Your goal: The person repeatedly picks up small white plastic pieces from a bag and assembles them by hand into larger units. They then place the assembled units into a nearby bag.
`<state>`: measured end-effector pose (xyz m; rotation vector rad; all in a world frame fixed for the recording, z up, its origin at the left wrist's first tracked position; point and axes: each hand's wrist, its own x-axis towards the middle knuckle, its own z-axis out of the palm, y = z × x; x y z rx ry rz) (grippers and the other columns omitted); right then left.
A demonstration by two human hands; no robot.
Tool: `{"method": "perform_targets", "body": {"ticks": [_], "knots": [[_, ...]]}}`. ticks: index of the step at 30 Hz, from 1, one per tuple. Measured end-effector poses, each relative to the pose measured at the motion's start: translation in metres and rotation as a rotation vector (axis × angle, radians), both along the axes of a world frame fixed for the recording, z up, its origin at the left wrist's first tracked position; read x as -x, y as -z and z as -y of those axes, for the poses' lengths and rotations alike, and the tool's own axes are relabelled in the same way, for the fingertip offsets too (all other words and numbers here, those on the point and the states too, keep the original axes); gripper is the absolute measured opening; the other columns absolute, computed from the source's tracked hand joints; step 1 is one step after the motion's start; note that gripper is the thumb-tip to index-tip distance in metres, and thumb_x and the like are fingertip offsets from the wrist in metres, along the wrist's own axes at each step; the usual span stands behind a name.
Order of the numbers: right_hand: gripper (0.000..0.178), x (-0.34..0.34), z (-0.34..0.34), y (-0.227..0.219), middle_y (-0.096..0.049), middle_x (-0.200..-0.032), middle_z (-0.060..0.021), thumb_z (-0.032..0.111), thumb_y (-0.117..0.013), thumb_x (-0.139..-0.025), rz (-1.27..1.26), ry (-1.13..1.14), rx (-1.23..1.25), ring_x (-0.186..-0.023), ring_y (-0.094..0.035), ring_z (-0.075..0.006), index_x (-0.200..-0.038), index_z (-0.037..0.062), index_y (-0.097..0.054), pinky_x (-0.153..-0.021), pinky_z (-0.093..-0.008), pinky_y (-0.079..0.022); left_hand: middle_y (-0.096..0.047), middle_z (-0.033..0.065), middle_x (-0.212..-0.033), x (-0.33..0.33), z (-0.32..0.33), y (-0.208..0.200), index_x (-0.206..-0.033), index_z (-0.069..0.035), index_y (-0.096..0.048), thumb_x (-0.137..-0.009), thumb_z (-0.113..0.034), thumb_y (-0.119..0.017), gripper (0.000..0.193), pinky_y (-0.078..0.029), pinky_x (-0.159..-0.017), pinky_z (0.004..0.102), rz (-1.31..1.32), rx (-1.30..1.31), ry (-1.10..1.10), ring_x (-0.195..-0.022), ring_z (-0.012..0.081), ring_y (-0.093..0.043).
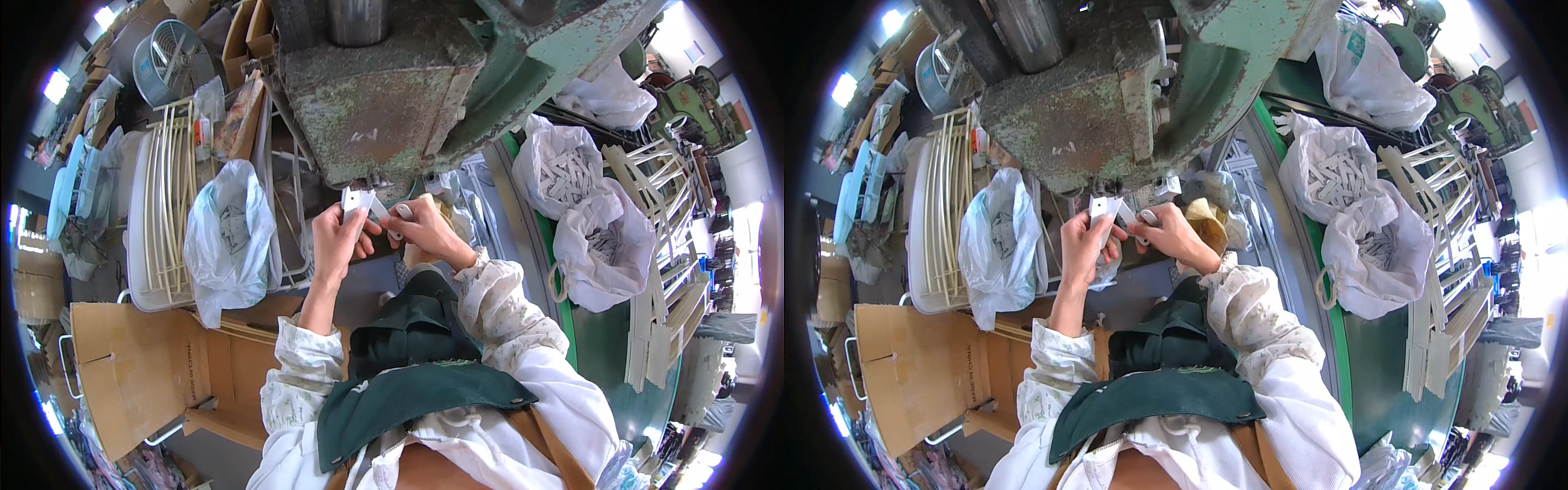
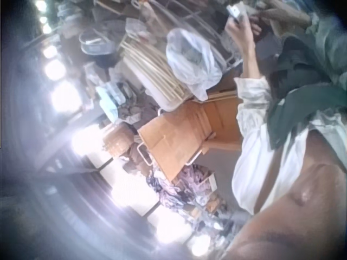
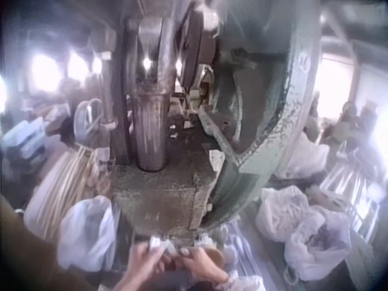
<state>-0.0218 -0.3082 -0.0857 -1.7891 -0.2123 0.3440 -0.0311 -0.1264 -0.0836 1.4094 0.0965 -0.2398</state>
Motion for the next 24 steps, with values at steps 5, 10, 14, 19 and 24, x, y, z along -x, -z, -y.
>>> {"method": "perform_targets", "body": {"ticks": [5, 10, 14, 19, 24], "knots": [[0.024, 0.002, -0.002, 0.000, -0.062, -0.061, -0.0029, 0.018, -0.061, -0.087, -0.053, 0.026, -0.036, -0.058, -0.051, -0.0063, -0.075, -0.0019, -0.064, -0.052, -0.0244, -0.040, -0.064, 0.0113, -0.065, -0.003, -0.012, 0.015, -0.080, 0.003, -0.061, -0.090, -0.018, -0.059, 0.023, -0.037, -0.035, 0.0217, -0.098, -0.029, -0.003, -0.041, 0.0104, -0.053], [0.025, 0.015, -0.006, -0.003, -0.060, -0.060, -0.0004, 0.020, -0.060, -0.089, -0.208, 0.049, -0.052, -0.055, -0.047, -0.0057, -0.074, 0.0004, -0.064, -0.050, -0.0234, -0.036, -0.061, 0.0075, -0.060, 0.010, -0.016, 0.016, -0.077, 0.001, -0.062, -0.088, -0.017, -0.063, 0.022, -0.032, -0.034, 0.0211, -0.077, -0.069, -0.111, -0.037, 0.0078, -0.047], [0.023, 0.012, -0.002, 0.007, -0.056, -0.058, 0.0015, 0.021, -0.058, -0.092, -0.175, 0.014, -0.090, -0.049, -0.043, -0.0032, -0.085, 0.0003, -0.066, -0.044, -0.0208, -0.031, -0.060, 0.0062, -0.059, 0.010, -0.016, 0.012, -0.074, 0.001, -0.061, -0.086, -0.017, -0.065, 0.021, -0.030, -0.033, 0.0205, -0.141, -0.050, -0.128, -0.036, 0.0070, -0.045], [0.022, 0.012, -0.006, 0.008, -0.055, -0.057, 0.0014, 0.020, -0.058, -0.091, -0.179, 0.017, -0.131, -0.049, -0.044, -0.0036, -0.084, 0.0003, -0.066, -0.045, -0.0206, -0.032, -0.058, 0.0058, -0.057, 0.006, -0.021, 0.011, -0.068, 0.000, -0.060, -0.086, -0.017, -0.064, 0.025, -0.030, -0.032, 0.0209, -0.153, -0.036, -0.119, -0.035, 0.0068, -0.044], [0.024, 0.015, -0.001, -0.017, -0.056, -0.058, 0.0007, 0.020, -0.059, -0.091, -0.113, 0.029, -0.188, -0.052, -0.046, -0.0052, -0.078, 0.0001, -0.063, -0.047, -0.0230, -0.036, -0.061, 0.0072, -0.062, 0.007, -0.021, -0.016, -0.075, 0.000, -0.061, -0.087, -0.021, -0.064, 0.024, -0.029, -0.034, 0.0193, -0.056, -0.062, -0.049, -0.036, 0.0065, -0.043]]}}
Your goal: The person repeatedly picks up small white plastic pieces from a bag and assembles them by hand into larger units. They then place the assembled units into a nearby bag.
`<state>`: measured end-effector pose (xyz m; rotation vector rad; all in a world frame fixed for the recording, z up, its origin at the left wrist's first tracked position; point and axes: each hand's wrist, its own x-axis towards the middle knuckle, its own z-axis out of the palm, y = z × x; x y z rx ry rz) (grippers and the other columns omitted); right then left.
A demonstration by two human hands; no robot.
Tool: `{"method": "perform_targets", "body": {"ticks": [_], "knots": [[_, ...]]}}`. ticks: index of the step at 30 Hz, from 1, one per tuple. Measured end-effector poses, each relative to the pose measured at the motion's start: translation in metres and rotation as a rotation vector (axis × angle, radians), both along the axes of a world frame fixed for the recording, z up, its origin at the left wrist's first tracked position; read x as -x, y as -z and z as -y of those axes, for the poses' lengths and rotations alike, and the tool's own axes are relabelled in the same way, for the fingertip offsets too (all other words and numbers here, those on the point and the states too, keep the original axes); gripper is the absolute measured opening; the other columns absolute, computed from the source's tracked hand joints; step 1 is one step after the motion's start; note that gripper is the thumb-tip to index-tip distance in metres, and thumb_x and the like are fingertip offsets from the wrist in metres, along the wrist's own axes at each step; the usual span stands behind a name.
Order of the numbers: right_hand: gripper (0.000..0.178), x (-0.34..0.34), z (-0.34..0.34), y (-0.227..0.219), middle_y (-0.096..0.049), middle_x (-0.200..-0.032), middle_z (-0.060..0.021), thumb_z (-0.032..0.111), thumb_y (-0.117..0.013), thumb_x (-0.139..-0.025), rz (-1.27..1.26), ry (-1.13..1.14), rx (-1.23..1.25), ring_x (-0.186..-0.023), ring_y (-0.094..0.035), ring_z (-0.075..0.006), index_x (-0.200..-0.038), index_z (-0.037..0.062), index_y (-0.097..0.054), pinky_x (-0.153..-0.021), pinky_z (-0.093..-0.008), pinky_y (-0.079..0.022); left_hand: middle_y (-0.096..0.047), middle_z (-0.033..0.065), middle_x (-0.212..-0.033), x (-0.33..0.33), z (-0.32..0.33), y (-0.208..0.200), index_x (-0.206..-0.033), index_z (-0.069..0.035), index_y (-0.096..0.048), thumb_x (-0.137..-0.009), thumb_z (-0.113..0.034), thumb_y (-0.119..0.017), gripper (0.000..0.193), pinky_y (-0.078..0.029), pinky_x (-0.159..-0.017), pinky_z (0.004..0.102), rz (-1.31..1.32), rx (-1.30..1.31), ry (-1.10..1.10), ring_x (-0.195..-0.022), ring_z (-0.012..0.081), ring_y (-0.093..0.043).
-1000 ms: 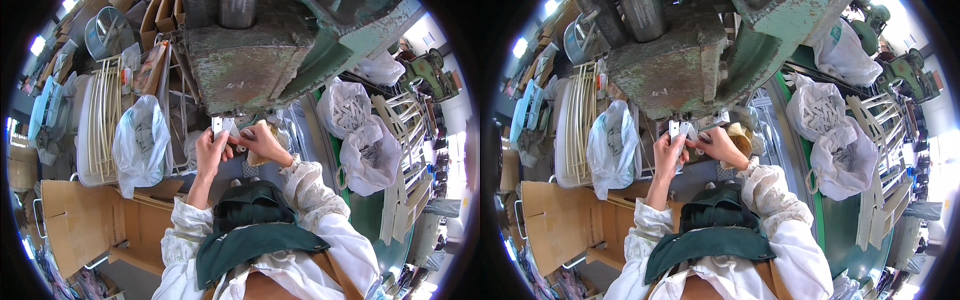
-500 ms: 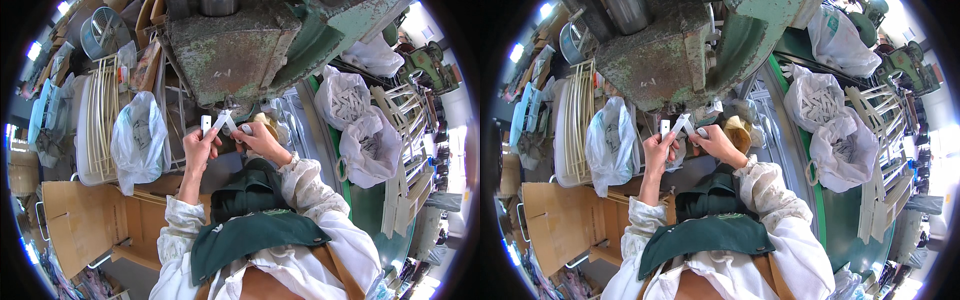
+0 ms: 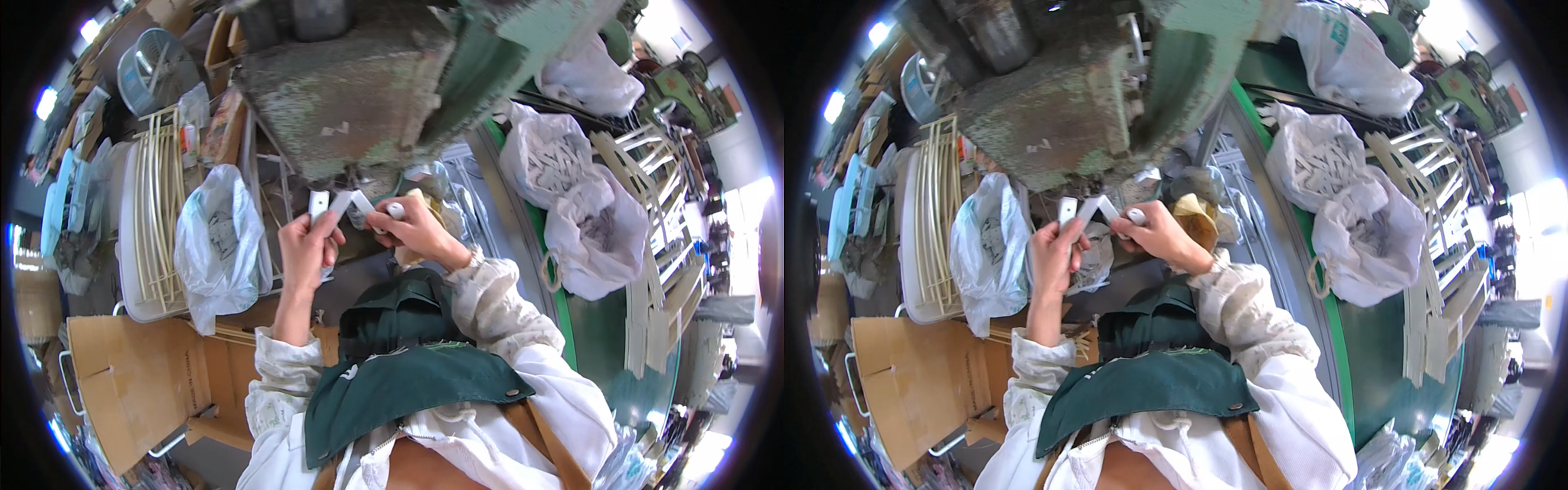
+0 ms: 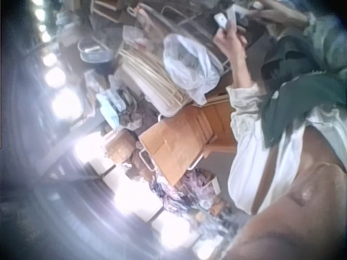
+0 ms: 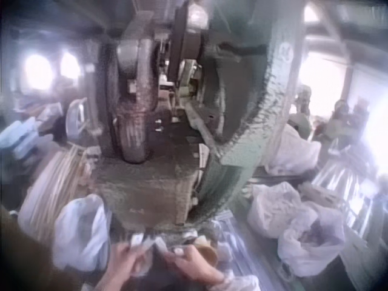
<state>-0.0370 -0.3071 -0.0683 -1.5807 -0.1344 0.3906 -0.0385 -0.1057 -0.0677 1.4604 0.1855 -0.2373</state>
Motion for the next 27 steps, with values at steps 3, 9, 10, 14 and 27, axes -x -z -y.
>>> {"method": "perform_targets", "body": {"ticks": [3, 9, 10, 14, 27], "knots": [[0.021, 0.007, 0.028, 0.020, -0.057, -0.063, 0.0004, 0.018, -0.060, -0.090, 0.003, 0.121, -0.007, -0.055, -0.049, -0.0065, -0.084, -0.0015, -0.064, -0.051, -0.0214, -0.038, -0.069, 0.0150, -0.090, -0.001, 0.001, 0.012, -0.110, 0.003, -0.059, -0.094, -0.031, -0.055, 0.038, -0.032, -0.037, 0.0183, 0.024, 0.069, 0.081, -0.043, 0.0050, -0.048], [0.019, -0.032, 0.244, 0.046, -0.063, -0.075, -0.0048, 0.014, -0.057, -0.088, 0.166, 1.053, 0.183, -0.061, -0.056, -0.0110, -0.098, -0.0001, -0.063, -0.055, -0.0251, -0.046, -0.060, 0.0039, -0.078, 0.019, -0.028, 0.051, -0.118, 0.003, -0.057, -0.096, -0.022, -0.053, 0.034, -0.028, -0.043, 0.0173, -0.114, 0.215, -0.034, -0.049, 0.0035, -0.040], [0.019, -0.035, 0.281, 0.060, -0.064, -0.076, -0.0062, 0.012, -0.056, -0.089, 0.184, 1.146, 0.278, -0.061, -0.056, -0.0114, -0.101, -0.0002, -0.062, -0.056, -0.0257, -0.046, -0.057, 0.0026, -0.078, 0.019, -0.019, 0.056, -0.119, 0.003, -0.057, -0.096, -0.021, -0.052, 0.033, -0.030, -0.047, 0.0167, -0.172, 0.271, -0.035, -0.052, 0.0038, -0.040], [0.025, -0.038, 0.144, 0.052, -0.065, -0.080, -0.0115, 0.002, -0.051, -0.090, 0.128, 0.646, -0.164, -0.063, -0.057, -0.0131, -0.114, -0.0006, -0.057, -0.056, -0.0280, -0.049, -0.052, 0.0013, -0.078, 0.020, -0.001, 0.043, -0.129, -0.003, -0.049, -0.099, -0.018, -0.044, 0.034, -0.033, -0.052, 0.0187, -0.206, 0.434, -0.146, -0.058, 0.0053, -0.041], [0.020, -0.020, -0.028, 0.030, -0.063, -0.090, -0.0110, 0.010, -0.046, -0.096, -0.196, 0.061, -0.311, -0.071, -0.062, -0.0147, -0.103, -0.0046, -0.058, -0.062, -0.0265, -0.054, -0.054, 0.0028, -0.076, 0.017, -0.001, 0.047, -0.129, 0.000, -0.047, -0.099, -0.021, -0.042, 0.036, -0.029, -0.050, 0.0190, -0.144, 0.530, -0.054, -0.053, 0.0041, -0.034]]}}
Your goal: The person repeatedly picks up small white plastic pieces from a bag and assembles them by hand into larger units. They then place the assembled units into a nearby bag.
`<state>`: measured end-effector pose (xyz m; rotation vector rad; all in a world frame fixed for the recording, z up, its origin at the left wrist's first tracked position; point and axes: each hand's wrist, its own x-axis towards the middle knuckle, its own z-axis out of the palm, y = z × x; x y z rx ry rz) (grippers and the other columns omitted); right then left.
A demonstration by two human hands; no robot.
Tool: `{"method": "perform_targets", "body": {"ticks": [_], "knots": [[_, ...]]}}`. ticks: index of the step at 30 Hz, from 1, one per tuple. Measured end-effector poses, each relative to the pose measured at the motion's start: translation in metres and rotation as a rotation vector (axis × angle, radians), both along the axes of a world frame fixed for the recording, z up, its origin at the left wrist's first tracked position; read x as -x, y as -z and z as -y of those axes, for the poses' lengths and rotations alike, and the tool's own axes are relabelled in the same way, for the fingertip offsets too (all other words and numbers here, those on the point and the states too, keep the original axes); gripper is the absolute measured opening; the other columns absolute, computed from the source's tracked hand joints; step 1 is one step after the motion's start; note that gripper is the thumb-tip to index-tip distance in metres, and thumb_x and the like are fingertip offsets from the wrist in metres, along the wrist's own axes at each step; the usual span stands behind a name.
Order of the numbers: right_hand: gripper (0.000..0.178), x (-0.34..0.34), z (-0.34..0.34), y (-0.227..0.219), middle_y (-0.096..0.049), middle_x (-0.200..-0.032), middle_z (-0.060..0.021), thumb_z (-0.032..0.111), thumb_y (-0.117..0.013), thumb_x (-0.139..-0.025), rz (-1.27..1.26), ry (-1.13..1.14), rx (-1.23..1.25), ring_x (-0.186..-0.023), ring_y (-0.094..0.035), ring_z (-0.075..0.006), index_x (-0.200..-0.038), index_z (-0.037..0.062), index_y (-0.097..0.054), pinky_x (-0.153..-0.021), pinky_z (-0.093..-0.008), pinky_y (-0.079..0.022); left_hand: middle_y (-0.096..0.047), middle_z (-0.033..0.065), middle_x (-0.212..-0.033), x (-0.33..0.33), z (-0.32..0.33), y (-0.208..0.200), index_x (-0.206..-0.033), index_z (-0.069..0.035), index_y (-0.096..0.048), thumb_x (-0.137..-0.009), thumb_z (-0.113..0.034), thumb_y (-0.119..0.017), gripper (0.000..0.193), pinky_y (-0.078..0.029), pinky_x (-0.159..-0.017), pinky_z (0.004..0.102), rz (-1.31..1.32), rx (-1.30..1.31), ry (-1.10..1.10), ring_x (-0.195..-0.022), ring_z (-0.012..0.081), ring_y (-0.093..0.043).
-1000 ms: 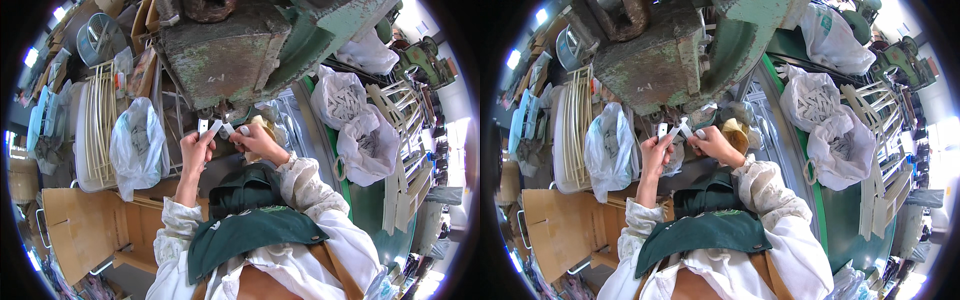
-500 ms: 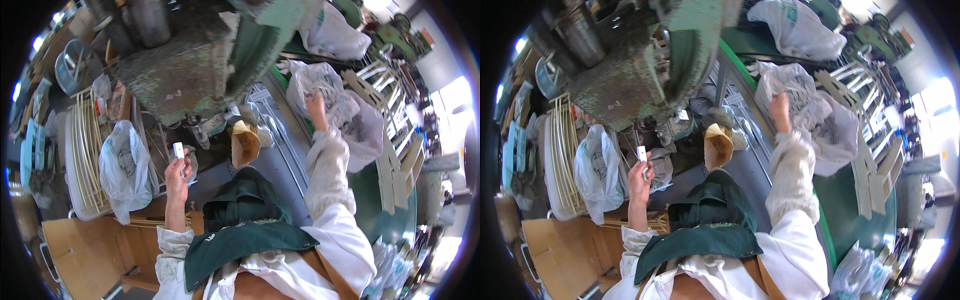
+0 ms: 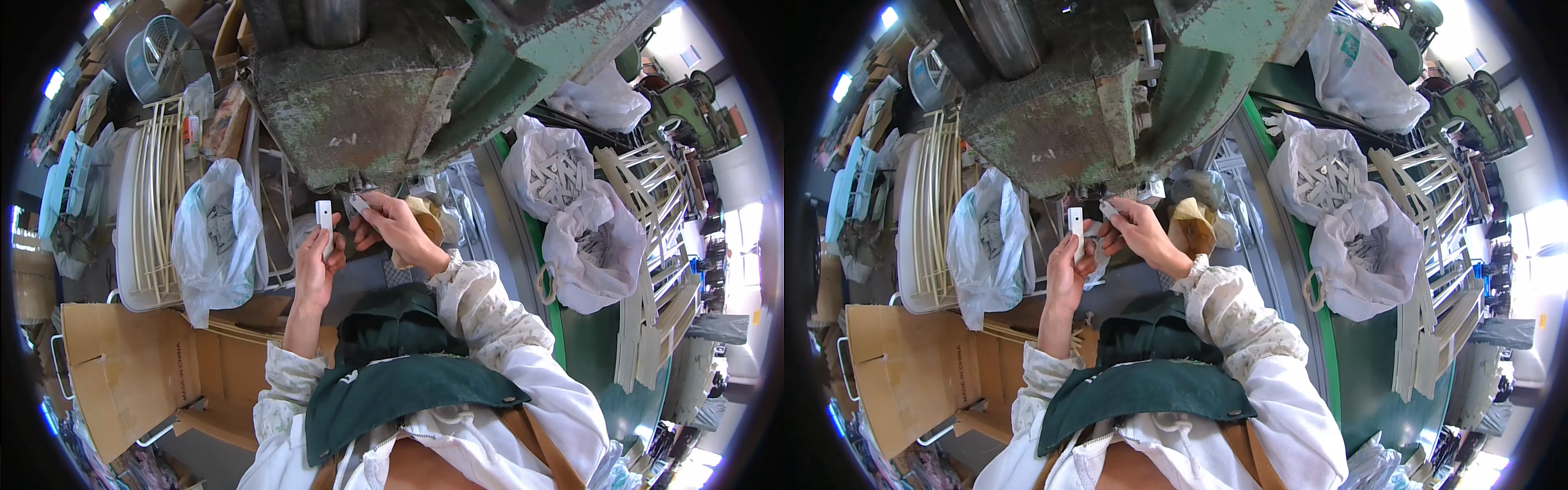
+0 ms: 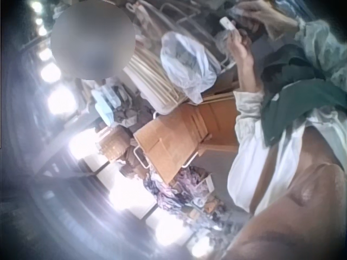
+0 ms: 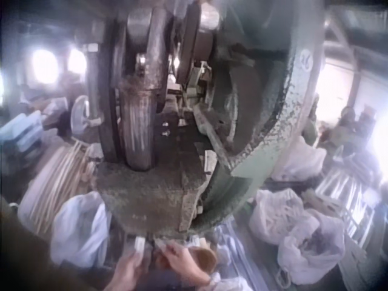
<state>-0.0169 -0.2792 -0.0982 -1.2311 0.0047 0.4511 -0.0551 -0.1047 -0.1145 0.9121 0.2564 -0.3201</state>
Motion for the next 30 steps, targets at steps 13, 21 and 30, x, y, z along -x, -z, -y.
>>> {"method": "perform_targets", "body": {"ticks": [13, 21, 30], "knots": [[0.013, -0.124, 0.015, 0.156, -0.065, -0.082, -0.0055, 0.011, -0.060, -0.086, 0.661, 0.028, 1.389, -0.067, -0.064, -0.0205, -0.092, -0.0003, -0.063, -0.063, -0.0327, -0.052, -0.055, 0.0023, -0.080, 0.002, 0.000, -0.013, -0.128, -0.001, -0.050, -0.099, -0.014, -0.041, 0.033, -0.027, -0.050, 0.0182, 0.072, -0.176, 0.013, -0.056, 0.0025, -0.034], [0.013, -0.115, 0.040, 0.140, -0.066, -0.078, -0.0049, 0.012, -0.064, -0.084, 0.711, 0.025, 1.195, -0.066, -0.063, -0.0177, -0.087, -0.0003, -0.064, -0.063, -0.0302, -0.051, -0.055, 0.0028, -0.076, 0.002, 0.001, -0.013, -0.129, -0.004, -0.050, -0.100, -0.017, -0.041, 0.033, -0.027, -0.049, 0.0184, 0.086, -0.252, 0.067, -0.054, 0.0027, -0.034], [0.014, -0.110, 0.041, 0.111, -0.066, -0.072, -0.0043, 0.013, -0.069, -0.081, 0.720, 0.103, 1.007, -0.065, -0.062, -0.0145, -0.082, -0.0003, -0.066, -0.063, -0.0274, -0.050, -0.056, 0.0033, -0.075, -0.008, 0.009, -0.006, -0.124, -0.004, -0.051, -0.100, -0.018, -0.039, 0.030, -0.026, -0.046, 0.0173, 0.085, -0.332, 0.099, -0.052, 0.0027, -0.035]]}}
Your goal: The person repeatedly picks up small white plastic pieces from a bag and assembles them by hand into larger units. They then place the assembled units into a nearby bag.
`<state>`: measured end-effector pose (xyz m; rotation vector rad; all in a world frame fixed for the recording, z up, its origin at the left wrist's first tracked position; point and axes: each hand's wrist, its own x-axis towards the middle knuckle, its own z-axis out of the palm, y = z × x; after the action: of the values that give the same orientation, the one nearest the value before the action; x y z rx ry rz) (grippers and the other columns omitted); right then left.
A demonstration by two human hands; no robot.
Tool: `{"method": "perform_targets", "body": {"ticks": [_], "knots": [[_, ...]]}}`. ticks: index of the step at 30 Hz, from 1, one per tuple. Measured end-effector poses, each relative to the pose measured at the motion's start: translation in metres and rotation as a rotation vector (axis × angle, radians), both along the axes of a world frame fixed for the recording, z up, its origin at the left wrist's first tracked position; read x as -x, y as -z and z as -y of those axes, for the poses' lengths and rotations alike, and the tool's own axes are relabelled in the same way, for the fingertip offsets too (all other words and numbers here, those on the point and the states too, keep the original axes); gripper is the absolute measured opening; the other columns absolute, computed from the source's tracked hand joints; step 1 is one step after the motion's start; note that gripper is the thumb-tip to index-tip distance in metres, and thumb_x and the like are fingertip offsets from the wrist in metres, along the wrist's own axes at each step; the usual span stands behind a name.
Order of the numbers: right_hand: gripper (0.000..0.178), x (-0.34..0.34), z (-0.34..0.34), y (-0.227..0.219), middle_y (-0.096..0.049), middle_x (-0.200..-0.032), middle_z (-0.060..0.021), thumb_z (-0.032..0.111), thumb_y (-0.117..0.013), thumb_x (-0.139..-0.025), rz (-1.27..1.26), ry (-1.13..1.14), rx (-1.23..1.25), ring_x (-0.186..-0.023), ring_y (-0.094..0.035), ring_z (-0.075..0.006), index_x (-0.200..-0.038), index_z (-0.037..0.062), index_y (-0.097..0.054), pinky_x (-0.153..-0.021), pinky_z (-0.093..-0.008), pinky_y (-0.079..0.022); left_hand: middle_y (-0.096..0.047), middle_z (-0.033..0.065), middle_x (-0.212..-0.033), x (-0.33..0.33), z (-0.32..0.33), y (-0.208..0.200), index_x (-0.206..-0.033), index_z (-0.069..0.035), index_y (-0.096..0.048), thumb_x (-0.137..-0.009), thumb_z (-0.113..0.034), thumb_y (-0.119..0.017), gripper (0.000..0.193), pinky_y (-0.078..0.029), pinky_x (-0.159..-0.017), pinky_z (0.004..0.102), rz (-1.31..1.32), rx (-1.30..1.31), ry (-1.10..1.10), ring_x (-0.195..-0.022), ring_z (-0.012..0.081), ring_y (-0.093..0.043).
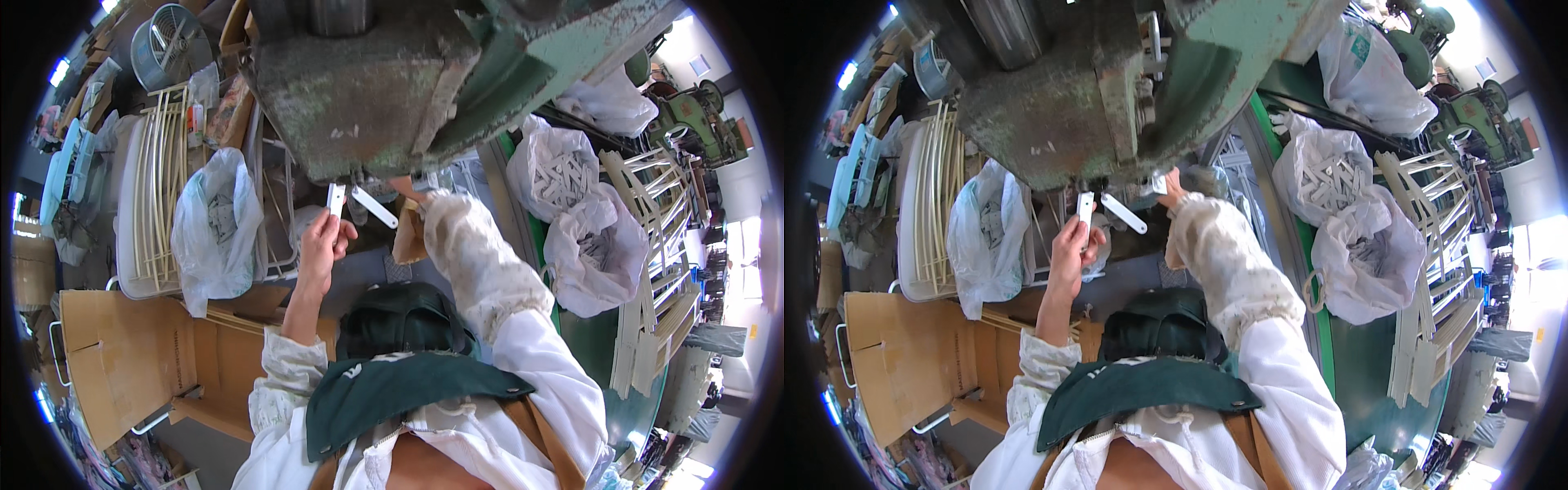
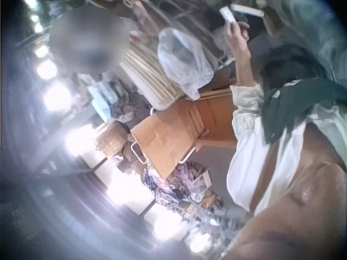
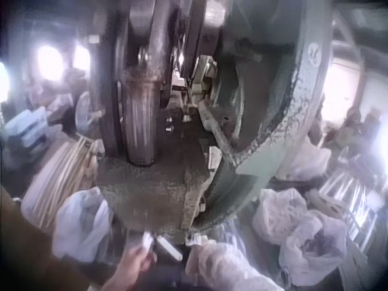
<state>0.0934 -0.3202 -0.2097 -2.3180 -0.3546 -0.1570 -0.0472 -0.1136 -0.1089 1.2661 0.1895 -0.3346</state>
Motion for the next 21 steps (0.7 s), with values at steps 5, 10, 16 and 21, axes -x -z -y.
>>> {"method": "perform_targets", "body": {"ticks": [5, 10, 16, 21], "knots": [[0.016, 0.046, -0.007, -0.081, -0.066, -0.069, -0.0037, 0.015, -0.072, -0.079, -0.356, -0.160, -0.671, -0.064, -0.061, -0.0115, -0.078, -0.0003, -0.067, -0.062, -0.0250, -0.049, -0.054, 0.0007, -0.073, 0.003, -0.007, -0.004, -0.125, -0.007, -0.051, -0.100, -0.020, -0.041, 0.030, -0.024, -0.044, 0.0167, -0.025, 0.017, 0.010, -0.051, 0.0003, -0.034], [0.022, 0.048, -0.023, -0.071, -0.065, -0.063, -0.0026, 0.021, -0.071, -0.082, -0.512, -0.203, -0.696, -0.061, -0.058, -0.0075, -0.075, 0.0002, -0.070, -0.056, -0.0251, -0.046, -0.057, 0.0032, -0.071, 0.004, -0.004, -0.013, -0.113, -0.002, -0.058, -0.099, -0.020, -0.044, 0.027, -0.024, -0.042, 0.0169, 0.030, 0.010, -0.024, -0.047, 0.0005, -0.034], [0.024, 0.082, -0.013, -0.112, -0.065, -0.062, -0.0052, 0.024, -0.067, -0.086, -0.221, -0.180, -0.258, -0.055, -0.058, -0.0113, -0.083, 0.0002, -0.068, -0.053, -0.0287, -0.045, -0.055, 0.0040, -0.059, -0.016, 0.011, -0.020, -0.099, 0.002, -0.063, -0.097, -0.022, -0.048, 0.028, -0.023, -0.039, 0.0182, 0.129, -0.101, 0.012, -0.041, 0.0022, -0.034], [0.029, 0.092, -0.015, -0.121, -0.061, -0.055, -0.0052, 0.026, -0.063, -0.088, -0.417, -0.258, -0.273, -0.049, -0.052, -0.0111, -0.076, 0.0002, -0.067, -0.051, -0.0288, -0.043, -0.052, 0.0022, -0.053, -0.022, 0.010, -0.004, -0.086, 0.002, -0.065, -0.094, -0.027, -0.055, 0.031, -0.022, -0.037, 0.0193, 0.048, -0.188, 0.002, -0.038, 0.0028, -0.034]]}}
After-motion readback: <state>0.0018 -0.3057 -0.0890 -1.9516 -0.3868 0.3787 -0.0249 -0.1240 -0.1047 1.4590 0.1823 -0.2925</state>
